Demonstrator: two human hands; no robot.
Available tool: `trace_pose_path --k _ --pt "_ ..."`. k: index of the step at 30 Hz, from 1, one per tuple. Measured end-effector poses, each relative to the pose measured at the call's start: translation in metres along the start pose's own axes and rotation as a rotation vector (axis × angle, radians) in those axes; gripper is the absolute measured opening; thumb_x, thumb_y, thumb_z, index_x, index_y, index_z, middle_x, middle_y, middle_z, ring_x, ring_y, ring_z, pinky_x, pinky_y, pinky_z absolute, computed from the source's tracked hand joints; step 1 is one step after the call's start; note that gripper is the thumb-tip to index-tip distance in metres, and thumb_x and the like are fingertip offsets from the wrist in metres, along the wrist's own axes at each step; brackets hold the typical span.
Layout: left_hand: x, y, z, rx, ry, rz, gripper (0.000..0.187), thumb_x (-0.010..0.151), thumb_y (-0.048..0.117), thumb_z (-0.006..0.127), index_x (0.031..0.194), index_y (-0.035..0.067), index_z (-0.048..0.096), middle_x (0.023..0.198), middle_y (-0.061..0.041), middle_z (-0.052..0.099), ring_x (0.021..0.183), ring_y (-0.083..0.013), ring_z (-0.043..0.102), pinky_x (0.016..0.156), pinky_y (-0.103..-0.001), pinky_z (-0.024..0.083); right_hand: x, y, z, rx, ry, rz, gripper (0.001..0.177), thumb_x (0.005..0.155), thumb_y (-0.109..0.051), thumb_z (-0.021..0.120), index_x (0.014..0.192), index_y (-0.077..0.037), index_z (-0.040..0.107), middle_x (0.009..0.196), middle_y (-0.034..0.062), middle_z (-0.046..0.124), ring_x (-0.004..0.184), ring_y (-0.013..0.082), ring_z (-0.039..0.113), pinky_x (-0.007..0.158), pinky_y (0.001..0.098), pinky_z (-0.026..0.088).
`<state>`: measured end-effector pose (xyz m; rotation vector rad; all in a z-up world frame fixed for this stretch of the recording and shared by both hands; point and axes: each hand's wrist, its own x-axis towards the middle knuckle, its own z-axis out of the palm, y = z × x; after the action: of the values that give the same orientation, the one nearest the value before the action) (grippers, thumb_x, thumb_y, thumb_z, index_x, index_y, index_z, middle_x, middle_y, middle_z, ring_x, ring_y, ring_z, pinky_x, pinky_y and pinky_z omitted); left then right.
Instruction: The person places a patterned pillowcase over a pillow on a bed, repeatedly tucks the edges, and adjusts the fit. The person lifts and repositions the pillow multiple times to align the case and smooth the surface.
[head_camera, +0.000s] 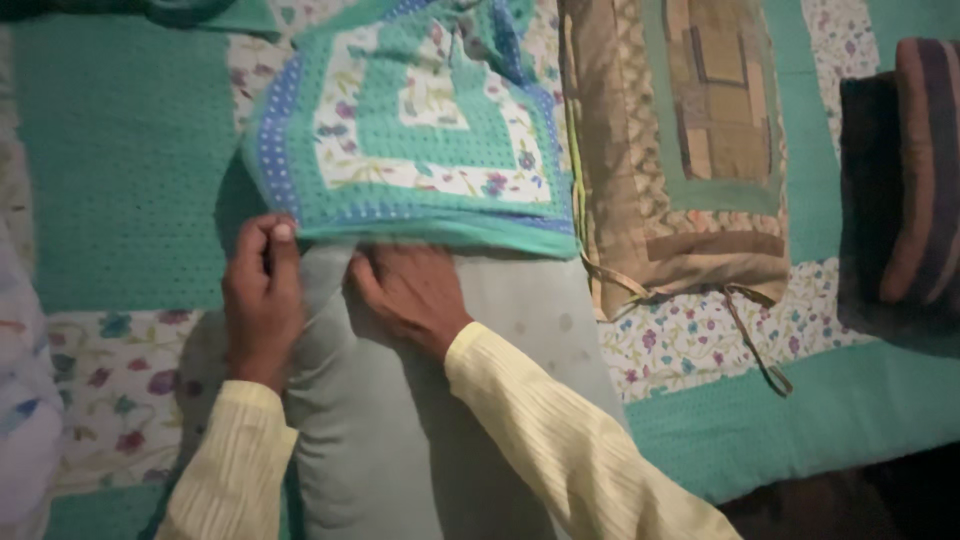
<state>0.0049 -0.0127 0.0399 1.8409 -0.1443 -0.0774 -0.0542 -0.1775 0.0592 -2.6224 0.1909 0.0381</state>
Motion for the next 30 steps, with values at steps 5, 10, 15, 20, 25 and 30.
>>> trace_pose_path --k 5,10,15,20,25,30 --pt "-0.002 -0.011 -0.004 0.07 0.06 0.206 0.02 0.115 0.018 0.055 0.112 0.0 0.061 0.11 -0.014 0.062 0.104 -0.0289 0.062 0.094 -0.039 0.05 0.038 0.047 0.033 -0.196 -0.099 -0.413 0.032 0.102 -0.022 0.053 0.129 -0.009 0.064 0.127 0.0204 0.065 0.115 0.0392 0.063 0.098 0.0496 0.047" --pt "-0.004 -0.014 -0.012 0.157 0.081 0.289 0.011 0.111 0.012 0.06 0.113 0.001 0.062 0.114 -0.016 0.061 0.109 -0.0352 0.061 0.097 -0.044 0.049 0.042 0.06 0.055 0.084 0.006 -0.482 0.028 0.099 -0.021 0.057 0.124 -0.015 0.068 0.127 0.0119 0.068 0.114 0.0315 0.067 0.099 0.046 0.051" --pt "-0.011 -0.01 -0.027 0.307 -0.016 0.402 0.025 0.096 0.01 0.067 0.119 0.002 0.061 0.115 -0.018 0.06 0.11 -0.0384 0.06 0.095 -0.047 0.049 0.05 0.026 0.05 -0.212 -0.106 -0.462 0.022 0.099 -0.023 0.063 0.118 -0.015 0.07 0.114 0.0091 0.07 0.104 0.0286 0.068 0.093 0.0457 0.052" --pt "0.006 -0.01 -0.024 0.518 -0.046 0.293 0.029 0.098 0.018 0.074 0.121 0.005 0.061 0.108 -0.011 0.061 0.104 -0.0347 0.063 0.091 -0.046 0.052 0.043 0.046 0.057 -0.196 0.13 -0.627 0.029 0.097 -0.018 0.065 0.125 -0.012 0.069 0.122 0.0097 0.069 0.112 0.03 0.066 0.098 0.0455 0.051" --pt "0.02 -0.008 -0.027 0.636 -0.057 0.433 0.041 0.092 0.019 0.075 0.129 0.006 0.062 0.115 -0.013 0.061 0.102 -0.0345 0.065 0.086 -0.043 0.055 0.04 0.095 0.11 0.177 0.01 -0.559 0.035 0.105 -0.013 0.055 0.139 -0.008 0.06 0.14 0.0125 0.064 0.127 0.0294 0.063 0.108 0.043 0.05" --pt "0.023 -0.015 -0.031 0.706 -0.091 0.32 0.036 0.094 0.016 0.072 0.128 0.009 0.065 0.119 -0.011 0.064 0.094 -0.0332 0.069 0.078 -0.043 0.056 0.06 0.08 0.104 -0.105 -0.063 -0.339 0.033 0.1 -0.017 0.058 0.13 -0.015 0.069 0.132 0.0116 0.068 0.124 0.0322 0.062 0.11 0.0459 0.047"
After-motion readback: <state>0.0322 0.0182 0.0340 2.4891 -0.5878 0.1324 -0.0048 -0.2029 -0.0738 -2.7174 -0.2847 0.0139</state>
